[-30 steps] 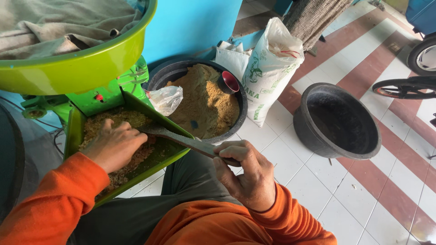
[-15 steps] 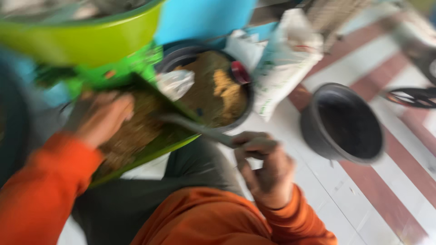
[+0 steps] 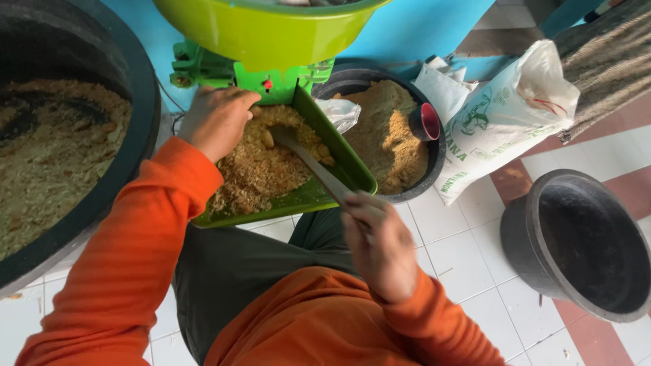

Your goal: The person sits on the floor and ties the top of a woven bag of ground material with a red string, then moves to a green grinding machine. They scoop ground material from the machine's chute with a metal scoop, pushing material into the outlet and collecting the ground powder.

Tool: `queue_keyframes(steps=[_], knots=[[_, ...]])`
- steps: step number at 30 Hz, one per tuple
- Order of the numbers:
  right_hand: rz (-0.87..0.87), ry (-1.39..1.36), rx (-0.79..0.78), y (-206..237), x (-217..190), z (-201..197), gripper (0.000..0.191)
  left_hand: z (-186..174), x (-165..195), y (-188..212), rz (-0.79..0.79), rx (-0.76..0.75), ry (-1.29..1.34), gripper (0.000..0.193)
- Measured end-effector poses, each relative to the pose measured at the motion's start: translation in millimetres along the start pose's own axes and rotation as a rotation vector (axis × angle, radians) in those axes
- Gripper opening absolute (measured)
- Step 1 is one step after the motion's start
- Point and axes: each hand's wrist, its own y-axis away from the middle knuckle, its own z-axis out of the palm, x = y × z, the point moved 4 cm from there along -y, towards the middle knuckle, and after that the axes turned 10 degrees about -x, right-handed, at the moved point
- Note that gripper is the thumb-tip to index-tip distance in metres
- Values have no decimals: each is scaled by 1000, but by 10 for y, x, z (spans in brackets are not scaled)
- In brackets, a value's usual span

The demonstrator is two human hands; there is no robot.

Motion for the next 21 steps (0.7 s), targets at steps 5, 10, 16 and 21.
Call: queue_keyframes(steps=[5,10,16,21], knots=[[-58,-68,31,-105,-58,134,25,-214,145,421,-101,9,-36,27],[-24,-96,5,-162,-24,309,27,-86,356,722,-144,31,-44,27],[-86,-100,-27,-171,0,368,29,43,332,780,-158,-18,-64,29],[-111,-34,23,-181,-4,381,28,46,320,796,-145,-28,-31,30]])
